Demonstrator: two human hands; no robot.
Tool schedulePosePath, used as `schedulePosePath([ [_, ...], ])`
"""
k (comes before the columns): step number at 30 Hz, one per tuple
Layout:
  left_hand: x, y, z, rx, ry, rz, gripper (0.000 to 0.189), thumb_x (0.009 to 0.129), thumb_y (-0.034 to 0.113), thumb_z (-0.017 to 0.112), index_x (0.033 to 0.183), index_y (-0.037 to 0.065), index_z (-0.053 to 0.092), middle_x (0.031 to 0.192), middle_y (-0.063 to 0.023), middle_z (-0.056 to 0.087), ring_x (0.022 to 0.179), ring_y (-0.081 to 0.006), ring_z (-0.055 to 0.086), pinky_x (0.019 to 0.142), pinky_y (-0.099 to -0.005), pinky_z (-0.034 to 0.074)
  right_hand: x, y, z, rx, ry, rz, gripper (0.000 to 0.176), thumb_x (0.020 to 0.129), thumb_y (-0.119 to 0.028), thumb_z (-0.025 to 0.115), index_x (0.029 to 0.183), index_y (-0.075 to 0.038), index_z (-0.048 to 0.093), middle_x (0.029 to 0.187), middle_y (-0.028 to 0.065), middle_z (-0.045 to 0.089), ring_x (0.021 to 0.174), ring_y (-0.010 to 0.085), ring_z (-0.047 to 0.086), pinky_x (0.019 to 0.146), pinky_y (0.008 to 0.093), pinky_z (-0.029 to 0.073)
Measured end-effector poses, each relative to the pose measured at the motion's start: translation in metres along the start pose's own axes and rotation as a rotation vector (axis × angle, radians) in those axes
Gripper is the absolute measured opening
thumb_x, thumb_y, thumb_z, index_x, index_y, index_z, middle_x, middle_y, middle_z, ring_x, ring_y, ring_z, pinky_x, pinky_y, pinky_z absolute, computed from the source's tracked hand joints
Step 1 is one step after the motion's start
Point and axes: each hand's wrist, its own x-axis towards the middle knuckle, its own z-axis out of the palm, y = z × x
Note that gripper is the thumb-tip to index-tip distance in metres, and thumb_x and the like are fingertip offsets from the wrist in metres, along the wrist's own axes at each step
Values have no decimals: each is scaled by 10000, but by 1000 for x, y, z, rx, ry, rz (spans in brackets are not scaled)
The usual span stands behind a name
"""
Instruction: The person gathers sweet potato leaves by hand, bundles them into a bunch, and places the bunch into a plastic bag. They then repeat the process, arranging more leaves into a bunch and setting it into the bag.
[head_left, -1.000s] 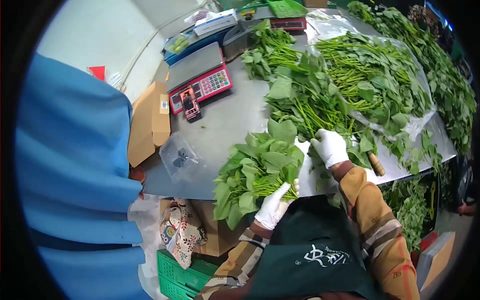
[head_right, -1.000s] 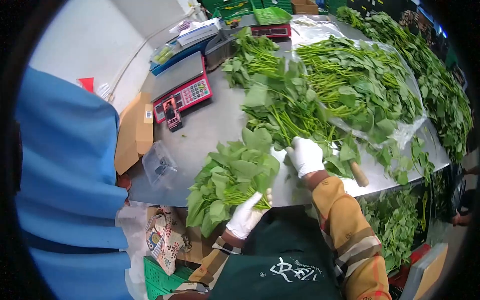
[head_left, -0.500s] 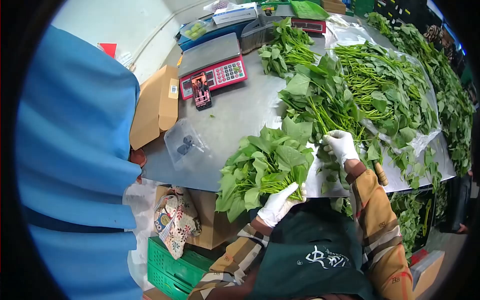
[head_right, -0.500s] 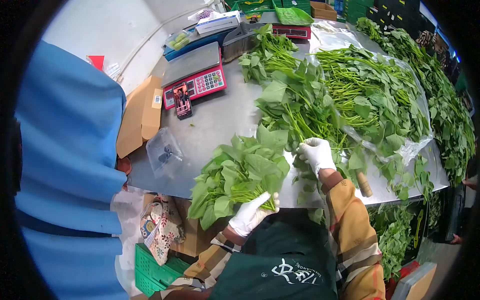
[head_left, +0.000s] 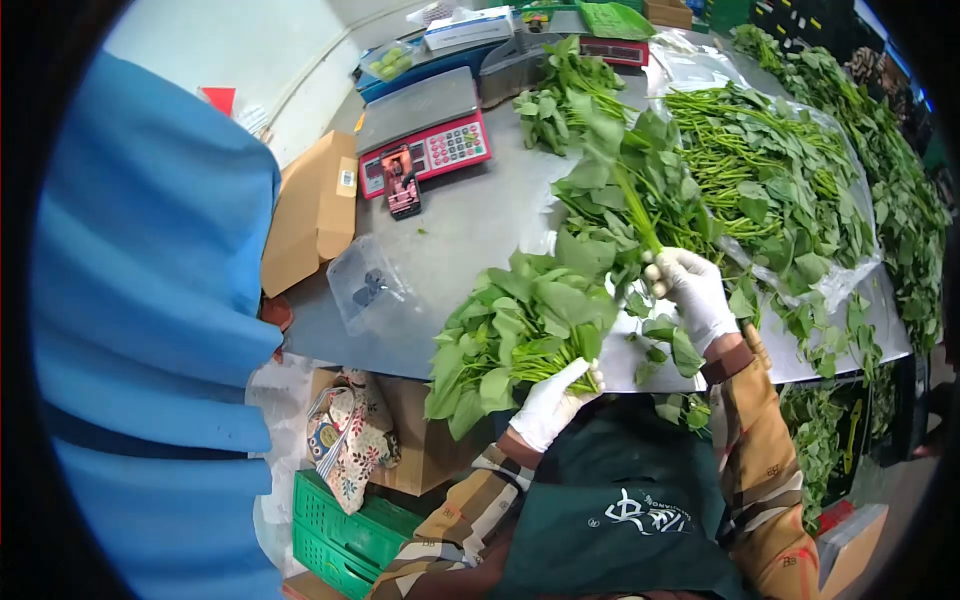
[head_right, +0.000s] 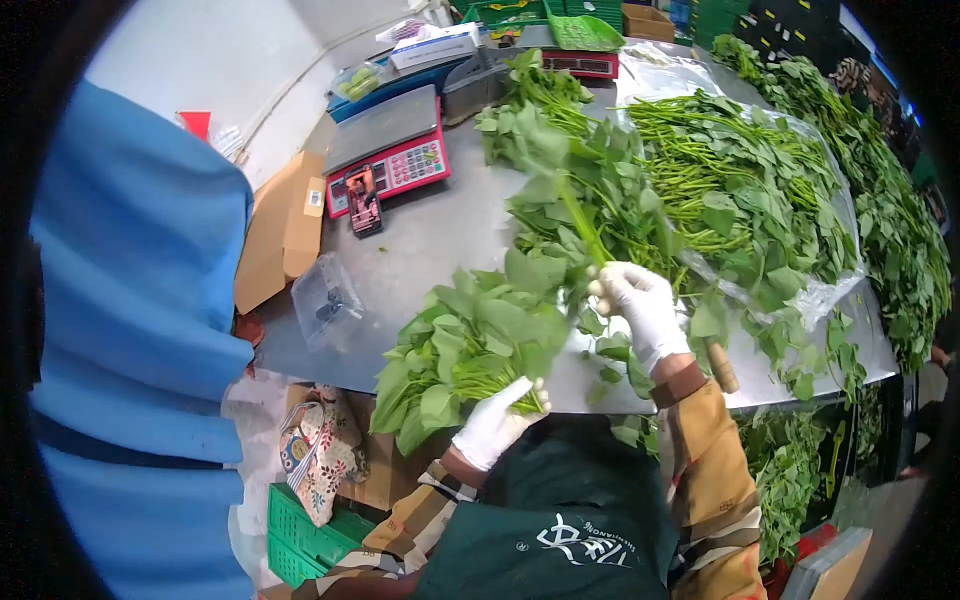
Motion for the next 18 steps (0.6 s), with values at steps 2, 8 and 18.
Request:
schedulePosePath([
  [2, 3, 0, -2, -104, -29, -34, 190, 957, 99, 556, 1080, -46, 553, 1027, -129, 594, 937, -246, 596, 870, -398, 523, -14, 5, 2, 41, -40, 20, 230, 935, -189, 604, 1047, 2, 665, 845, 29, 679, 643, 68, 575, 599, 212, 478],
  [8, 1, 1, 12, -236, 6, -1, 159, 970, 84, 515, 1047, -35, 587, 966, -129, 638, 922, -249, 623, 870, -420, 539, -24, 24, -4, 131, -69, 76, 251, 920, -185, 635, 1097, -8, 660, 889, 50, 693, 699, 84, 607, 644, 227, 504],
  [18, -1, 1, 44, -45, 52, 201, 268, 962, 47, 508, 1213, -41, 540, 1159, -138, 612, 1068, -235, 590, 926, -379, 506, -72, 25, 30, -773, -337, -270, 225, 853, -136, 692, 1054, -35, 689, 846, 64, 708, 735, 142, 650, 722, 285, 526],
])
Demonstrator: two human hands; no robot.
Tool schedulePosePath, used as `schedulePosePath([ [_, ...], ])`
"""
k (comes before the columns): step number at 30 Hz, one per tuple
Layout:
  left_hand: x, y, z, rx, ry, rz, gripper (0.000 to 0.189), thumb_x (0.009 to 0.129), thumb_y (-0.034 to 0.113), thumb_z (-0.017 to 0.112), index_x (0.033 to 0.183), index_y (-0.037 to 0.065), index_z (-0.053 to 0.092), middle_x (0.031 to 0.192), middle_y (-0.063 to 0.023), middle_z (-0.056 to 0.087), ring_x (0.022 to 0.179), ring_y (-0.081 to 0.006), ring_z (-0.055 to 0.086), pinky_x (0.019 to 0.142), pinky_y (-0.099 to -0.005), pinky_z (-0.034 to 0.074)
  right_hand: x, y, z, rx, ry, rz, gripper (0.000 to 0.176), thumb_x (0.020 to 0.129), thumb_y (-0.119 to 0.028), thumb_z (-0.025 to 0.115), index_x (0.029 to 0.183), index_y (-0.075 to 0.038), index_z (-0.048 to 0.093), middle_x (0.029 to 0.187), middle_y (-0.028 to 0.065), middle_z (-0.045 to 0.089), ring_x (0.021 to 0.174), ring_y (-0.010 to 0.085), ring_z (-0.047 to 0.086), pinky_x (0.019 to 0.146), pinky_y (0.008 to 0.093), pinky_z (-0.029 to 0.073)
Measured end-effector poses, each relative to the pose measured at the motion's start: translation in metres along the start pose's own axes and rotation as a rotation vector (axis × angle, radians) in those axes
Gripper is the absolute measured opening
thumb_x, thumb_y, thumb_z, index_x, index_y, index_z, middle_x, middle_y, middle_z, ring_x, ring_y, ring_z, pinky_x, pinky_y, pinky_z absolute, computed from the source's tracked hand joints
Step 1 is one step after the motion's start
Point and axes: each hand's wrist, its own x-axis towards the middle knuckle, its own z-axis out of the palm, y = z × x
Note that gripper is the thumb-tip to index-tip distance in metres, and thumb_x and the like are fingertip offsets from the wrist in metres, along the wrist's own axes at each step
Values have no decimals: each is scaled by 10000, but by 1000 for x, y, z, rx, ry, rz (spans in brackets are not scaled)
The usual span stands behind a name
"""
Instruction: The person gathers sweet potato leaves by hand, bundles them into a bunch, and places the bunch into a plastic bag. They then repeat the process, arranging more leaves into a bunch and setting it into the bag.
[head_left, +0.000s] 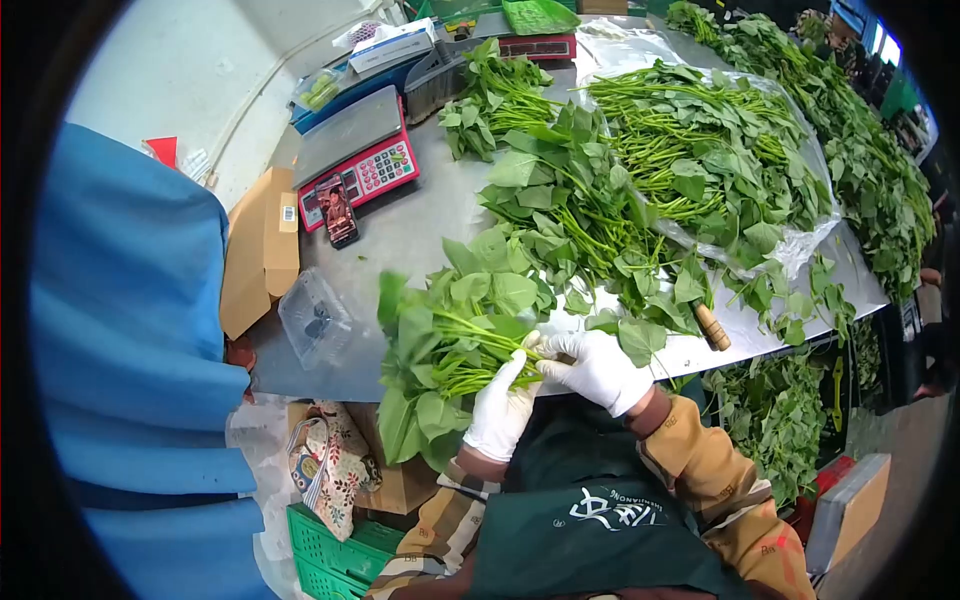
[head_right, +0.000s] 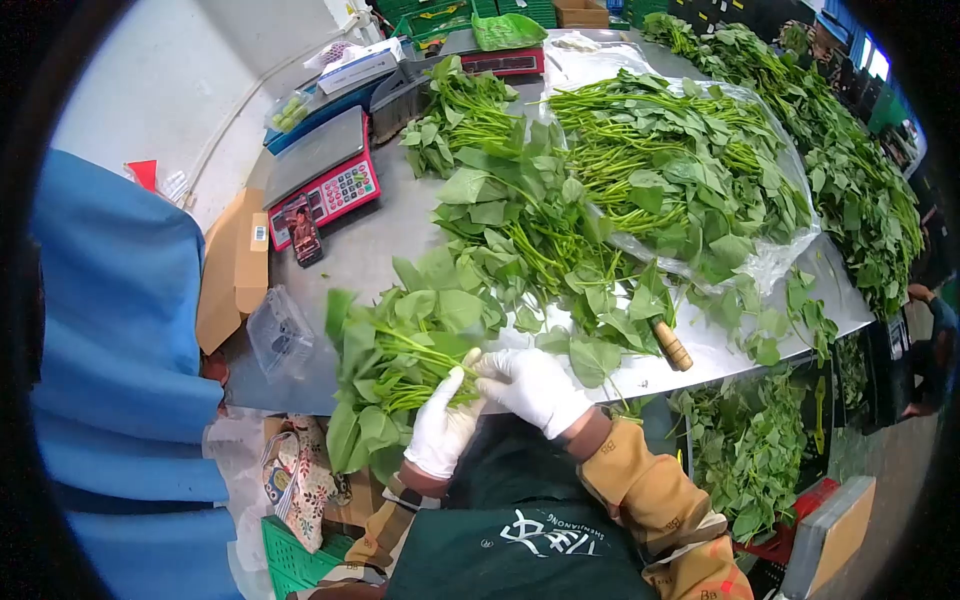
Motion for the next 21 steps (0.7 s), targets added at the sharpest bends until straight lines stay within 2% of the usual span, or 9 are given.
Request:
schedulePosePath([
  [1, -2, 0, -1, 27, -4, 11, 285, 966, 54, 500, 1230, -50, 525, 1180, -145, 599, 1084, -240, 580, 940, -379, 497, 1, -3, -1, 14, -8, 51, 233, 828, -144, 719, 1042, -55, 698, 841, 96, 706, 736, 154, 657, 727, 299, 527],
  [5, -5, -1, -10, 117, 126, 127, 258, 903, -4, 594, 1161, -10, 600, 1123, -111, 640, 967, -197, 635, 835, -308, 525, 7, 16, 7, 149, -22, -49, 272, 795, -215, 765, 1002, -47, 709, 836, 125, 704, 711, 194, 661, 686, 313, 519],
  [8, -14, 6, 9, 141, 59, 107, 240, 890, -23, 602, 1129, -3, 612, 1079, -102, 651, 967, -190, 634, 837, -313, 524, 10, -3, -5, 33, -145, 38, 264, 834, -305, 708, 977, -83, 717, 882, 127, 705, 767, 276, 664, 720, 356, 511],
  [9, -13, 6, 5, 150, 68, 129, 240, 889, -28, 600, 1127, -5, 612, 1084, -105, 650, 969, -191, 633, 842, -316, 523, 11, -15, -9, 1, -167, 77, 274, 834, -304, 711, 951, -56, 717, 864, 117, 710, 753, 254, 667, 709, 354, 508],
  [12, -12, 5, -7, 167, 104, 192, 227, 896, -19, 590, 1122, -9, 607, 1086, -110, 645, 977, -199, 623, 884, -340, 507, 9, -13, -2, 109, -118, -1, 254, 839, -279, 708, 915, -37, 716, 794, 106, 700, 742, 218, 666, 707, 337, 506],
  [15, -21, 9, 1, 161, 97, 223, 198, 917, 15, 576, 1113, -6, 601, 1061, -105, 643, 979, -213, 608, 951, -388, 483, 17, -2, 2, 238, 18, 28, 233, 864, -177, 673, 1039, -23, 681, 854, 104, 690, 769, 194, 654, 730, 315, 506],
  [18, -26, 15, 1, 92, 6, 149, 182, 919, 12, 572, 1098, 4, 602, 1036, -99, 641, 963, -217, 610, 955, -416, 489, 24, -2, 7, 209, 137, -192, 340, 874, -71, 619, 1211, -34, 593, 1014, 108, 660, 855, 192, 632, 788, 301, 499],
  [19, -27, 15, 1, 41, -2, 112, 182, 920, 14, 571, 1099, 4, 600, 1029, -97, 640, 961, -217, 610, 952, -423, 491, 25, -7, 1, 199, -23, -162, 457, 865, -13, 585, 1313, -41, 503, 1152, 112, 605, 956, 207, 609, 843, 303, 488],
  [21, -29, 15, 2, -38, -55, 58, 189, 920, 16, 568, 1108, 2, 593, 1025, -93, 638, 963, -217, 610, 951, -435, 494, 26, -3, 7, 279, -177, -58, 461, 852, -10, 593, 1305, -46, 514, 1139, 111, 612, 977, 226, 610, 854, 316, 484],
])
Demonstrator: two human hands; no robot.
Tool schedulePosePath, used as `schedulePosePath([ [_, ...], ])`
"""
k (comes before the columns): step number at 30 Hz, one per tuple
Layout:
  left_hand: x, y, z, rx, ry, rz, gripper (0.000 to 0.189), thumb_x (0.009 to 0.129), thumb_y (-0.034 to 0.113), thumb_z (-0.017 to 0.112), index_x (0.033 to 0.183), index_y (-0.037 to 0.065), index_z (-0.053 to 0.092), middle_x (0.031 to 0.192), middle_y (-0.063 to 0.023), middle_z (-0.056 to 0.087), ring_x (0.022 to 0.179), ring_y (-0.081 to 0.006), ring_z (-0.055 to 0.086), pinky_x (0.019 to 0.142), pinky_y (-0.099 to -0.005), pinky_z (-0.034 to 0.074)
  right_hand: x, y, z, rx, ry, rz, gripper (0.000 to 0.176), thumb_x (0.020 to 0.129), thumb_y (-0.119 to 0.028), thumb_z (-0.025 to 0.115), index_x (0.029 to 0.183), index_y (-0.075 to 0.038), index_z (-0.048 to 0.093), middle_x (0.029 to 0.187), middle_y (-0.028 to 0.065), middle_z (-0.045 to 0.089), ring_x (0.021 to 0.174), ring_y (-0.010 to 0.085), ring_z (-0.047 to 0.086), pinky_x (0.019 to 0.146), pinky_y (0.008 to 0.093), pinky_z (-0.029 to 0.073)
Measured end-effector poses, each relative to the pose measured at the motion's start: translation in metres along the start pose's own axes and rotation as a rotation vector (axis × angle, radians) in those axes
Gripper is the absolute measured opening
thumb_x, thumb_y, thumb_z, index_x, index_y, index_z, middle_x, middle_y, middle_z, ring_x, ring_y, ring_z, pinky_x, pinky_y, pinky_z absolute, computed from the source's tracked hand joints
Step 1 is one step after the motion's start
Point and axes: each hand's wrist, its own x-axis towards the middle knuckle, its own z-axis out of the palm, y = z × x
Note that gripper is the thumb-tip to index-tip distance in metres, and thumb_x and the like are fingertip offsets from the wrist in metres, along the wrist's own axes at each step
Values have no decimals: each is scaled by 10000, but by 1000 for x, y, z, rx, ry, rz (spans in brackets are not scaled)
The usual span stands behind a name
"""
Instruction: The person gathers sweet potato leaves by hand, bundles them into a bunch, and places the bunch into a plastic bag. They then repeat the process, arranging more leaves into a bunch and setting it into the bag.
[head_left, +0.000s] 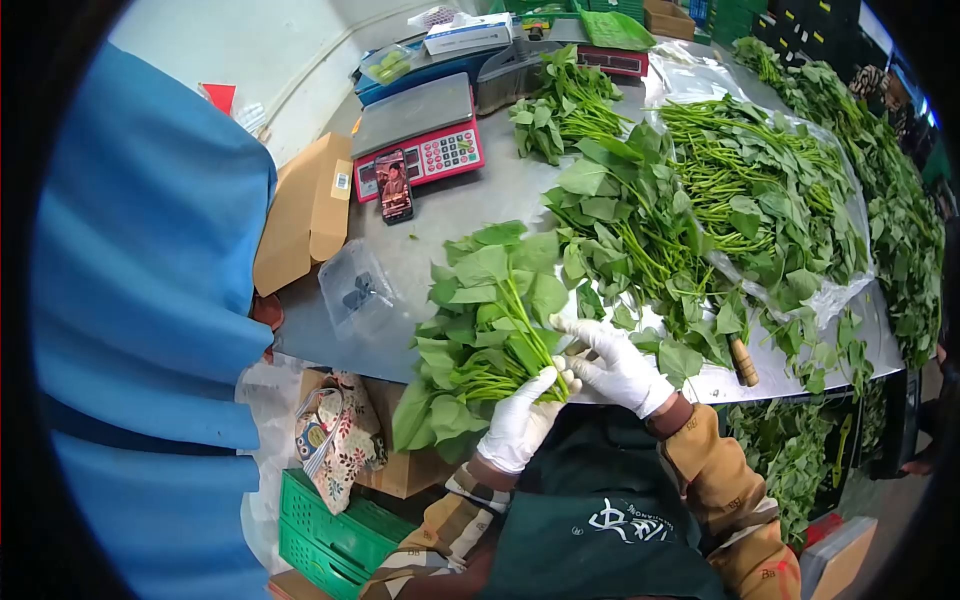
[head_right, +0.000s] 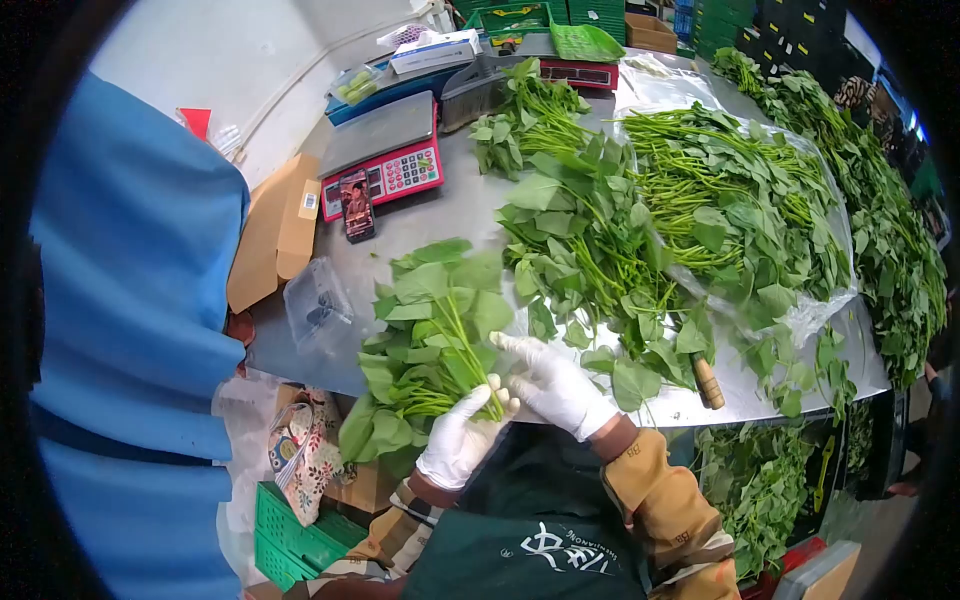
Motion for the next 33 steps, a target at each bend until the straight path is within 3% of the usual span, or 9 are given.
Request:
schedulePosePath([
  [5, -13, 6, 13, -27, -108, 2, 217, 914, 22, 570, 1129, -10, 582, 1037, -97, 634, 987, -227, 605, 956, -454, 490, 1, 50, 5, -505, -46, -268, 367, 880, -93, 630, 1234, -25, 561, 1099, 120, 623, 945, 193, 631, 838, 294, 493],
  [8, -15, 19, 21, 135, -72, 27, 217, 939, 65, 548, 1134, -24, 583, 1045, -109, 631, 988, -221, 607, 952, -443, 490, 4, 38, 2, -282, 34, 35, 314, 830, -133, 648, 1132, -48, 636, 982, 154, 665, 904, 289, 650, 790, 357, 509],
  [9, -14, 21, 19, 180, -67, 22, 219, 944, 74, 544, 1134, -27, 583, 1045, -110, 631, 986, -218, 608, 945, -438, 492, 5, 27, -2, -219, 71, 163, 297, 826, -140, 633, 1114, -68, 647, 949, 158, 676, 899, 316, 650, 772, 378, 512],
  [13, 13, 15, -23, 39, -104, -30, 199, 966, 107, 531, 1098, -30, 590, 1034, -109, 625, 952, -215, 605, 868, -386, 512, 23, 13, -49, -588, 653, -294, 253, 766, -43, 709, 1012, -94, 680, 964, 96, 672, 901, 267, 631, 819, 354, 499],
  [18, 29, -14, -54, 108, 57, -109, 200, 978, 90, 507, 1119, -38, 567, 1061, -118, 616, 951, -211, 607, 867, -357, 521, 23, 27, -101, -1007, 641, -116, 218, 801, -138, 682, 1018, -113, 684, 958, 87, 668, 889, 293, 624, 787, 366, 502],
  [21, 31, -16, -59, 137, 37, -101, 211, 979, 88, 501, 1136, -39, 560, 1070, -120, 616, 964, -216, 609, 872, -359, 525, 22, 40, -101, -890, 551, 88, 197, 800, -190, 686, 982, -117, 705, 919, 107, 683, 866, 306, 644, 767, 376, 513],
  [29, 31, -13, -58, 117, 27, -127, 213, 979, 89, 503, 1136, -37, 571, 1060, -123, 632, 964, -219, 619, 869, -357, 529, 34, 41, -98, -993, 470, 200, 207, 814, -219, 667, 973, -95, 709, 847, 136, 685, 787, 299, 665, 749, 377, 519],
  [32, 32, -13, -58, 103, 36, -132, 212, 976, 85, 507, 1139, -35, 570, 1063, -121, 631, 966, -221, 619, 867, -360, 530, 40, 41, -108, -494, 612, 86, 199, 866, -197, 649, 988, -49, 699, 761, 105, 687, 646, 206, 643, 644, 299, 507],
  [33, 31, -13, -57, 102, 33, -131, 214, 975, 83, 508, 1143, -34, 568, 1066, -122, 631, 967, -223, 618, 867, -362, 530, 41, 30, -109, -48, 619, 98, 216, 915, -198, 626, 985, -4, 690, 721, 45, 675, 566, 97, 571, 555, 217, 448],
])
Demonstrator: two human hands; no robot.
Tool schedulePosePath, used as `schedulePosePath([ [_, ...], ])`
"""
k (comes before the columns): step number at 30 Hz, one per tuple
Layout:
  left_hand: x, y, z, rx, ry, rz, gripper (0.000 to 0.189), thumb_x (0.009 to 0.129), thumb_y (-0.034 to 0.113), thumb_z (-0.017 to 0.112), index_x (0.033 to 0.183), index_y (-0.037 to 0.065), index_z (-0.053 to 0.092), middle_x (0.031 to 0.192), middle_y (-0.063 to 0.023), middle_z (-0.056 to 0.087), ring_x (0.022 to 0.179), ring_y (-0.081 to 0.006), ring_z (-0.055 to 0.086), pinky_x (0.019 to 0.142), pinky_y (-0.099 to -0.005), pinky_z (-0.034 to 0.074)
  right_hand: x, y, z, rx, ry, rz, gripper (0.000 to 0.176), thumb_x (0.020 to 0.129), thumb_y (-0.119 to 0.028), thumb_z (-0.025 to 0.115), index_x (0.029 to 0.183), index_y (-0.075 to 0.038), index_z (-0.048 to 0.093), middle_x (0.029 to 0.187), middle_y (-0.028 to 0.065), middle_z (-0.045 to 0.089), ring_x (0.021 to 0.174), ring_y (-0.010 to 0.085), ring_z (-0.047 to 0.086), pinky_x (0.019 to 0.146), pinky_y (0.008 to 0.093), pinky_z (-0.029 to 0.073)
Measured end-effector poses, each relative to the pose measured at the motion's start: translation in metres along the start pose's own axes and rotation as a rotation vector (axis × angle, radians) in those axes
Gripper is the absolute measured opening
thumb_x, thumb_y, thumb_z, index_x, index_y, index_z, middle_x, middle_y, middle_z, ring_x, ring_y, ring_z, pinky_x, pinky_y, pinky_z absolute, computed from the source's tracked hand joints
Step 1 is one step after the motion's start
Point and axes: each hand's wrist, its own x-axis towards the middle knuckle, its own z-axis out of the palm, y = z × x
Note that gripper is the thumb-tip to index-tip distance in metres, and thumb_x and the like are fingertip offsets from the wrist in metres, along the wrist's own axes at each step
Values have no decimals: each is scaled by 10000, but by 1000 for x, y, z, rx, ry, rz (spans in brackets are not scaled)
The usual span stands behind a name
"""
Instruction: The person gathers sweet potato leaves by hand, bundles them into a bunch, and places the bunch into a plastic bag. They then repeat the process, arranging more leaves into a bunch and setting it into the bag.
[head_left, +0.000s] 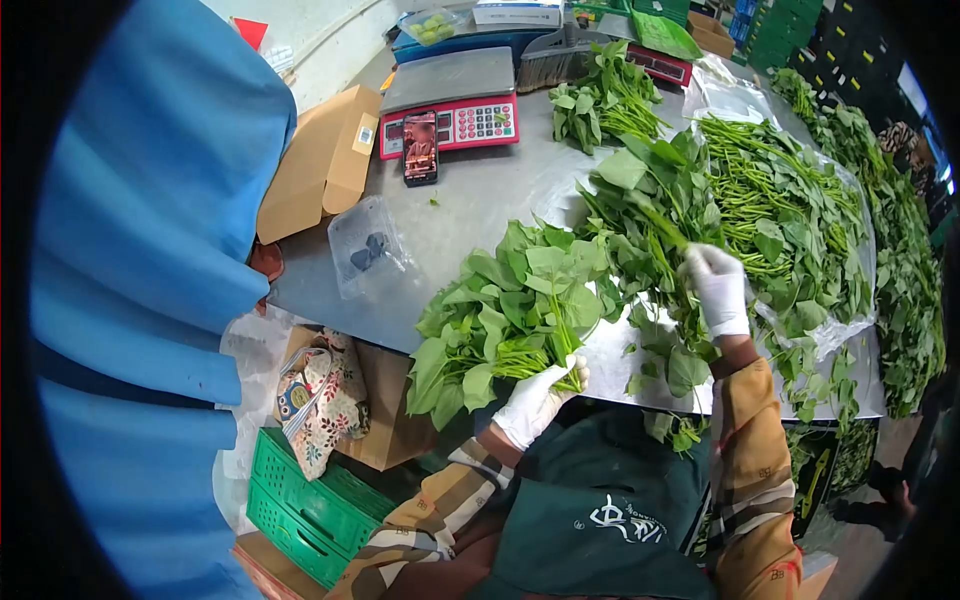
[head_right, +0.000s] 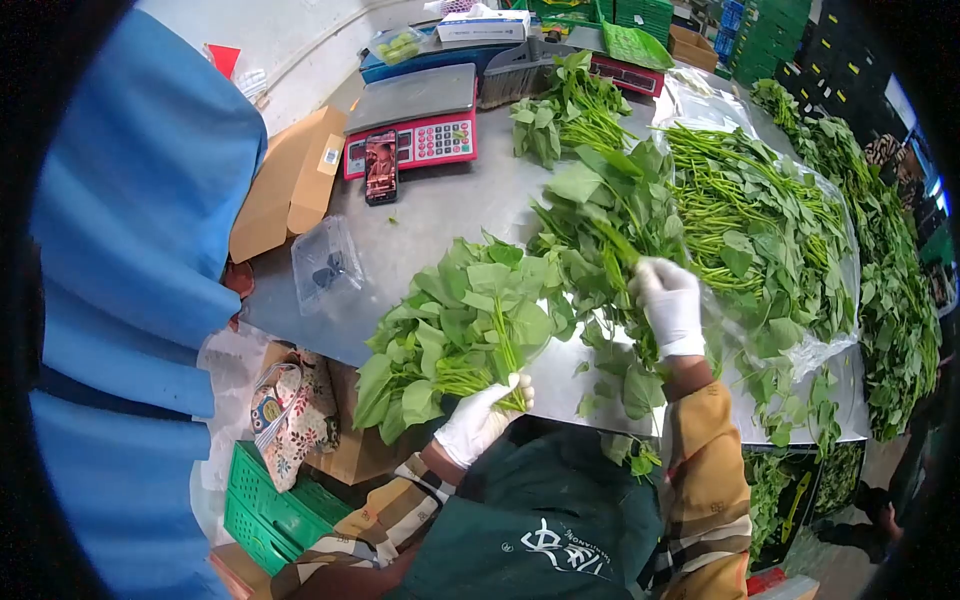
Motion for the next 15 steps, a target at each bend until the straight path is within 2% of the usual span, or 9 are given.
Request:
schedulePosePath([
  [3, -3, -1, 1, -24, 5, 2, 224, 970, 79, 515, 1158, -34, 558, 1073, -122, 627, 966, -230, 618, 862, -366, 530, 1, -18, -9, 411, 180, 111, 226, 937, -214, 612, 948, -1, 688, 691, 12, 649, 538, 51, 528, 496, 197, 408],
  [6, -3, -1, 2, -34, 16, 9, 236, 965, 75, 524, 1175, -31, 547, 1076, -121, 625, 972, -233, 616, 862, -366, 527, -7, -15, -21, -70, -204, 223, 214, 949, -197, 593, 953, -5, 688, 679, 7, 638, 523, 52, 516, 491, 186, 404],
  [7, -2, -1, 3, -33, 21, 12, 241, 963, 74, 526, 1180, -29, 544, 1077, -121, 624, 975, -234, 615, 862, -365, 526, -11, -12, -20, -136, -221, 213, 230, 954, -209, 588, 965, 0, 684, 675, 3, 634, 518, 54, 513, 493, 184, 405],
  [11, -6, -1, 3, -103, 25, -4, 237, 946, 57, 543, 1170, -21, 545, 1021, -109, 618, 943, -233, 604, 862, -370, 512, -22, -13, -14, 560, -74, 65, 257, 948, -250, 602, 975, -8, 684, 668, -1, 627, 521, 55, 514, 491, 187, 400],
  [14, -4, 1, 6, -189, 8, 9, 212, 936, 47, 550, 1142, -4, 554, 977, -103, 611, 912, -235, 594, 856, -382, 504, -38, -23, -9, 190, -190, 126, 244, 952, -251, 596, 993, -29, 690, 670, -7, 625, 530, 52, 516, 499, 180, 399],
  [15, -6, 3, 11, -210, 6, 18, 201, 934, 46, 551, 1130, 2, 557, 965, -101, 608, 903, -235, 591, 852, -386, 502, -46, -25, -6, 191, -211, 187, 245, 950, -260, 597, 999, -40, 693, 674, -9, 627, 545, 48, 522, 509, 181, 405],
])
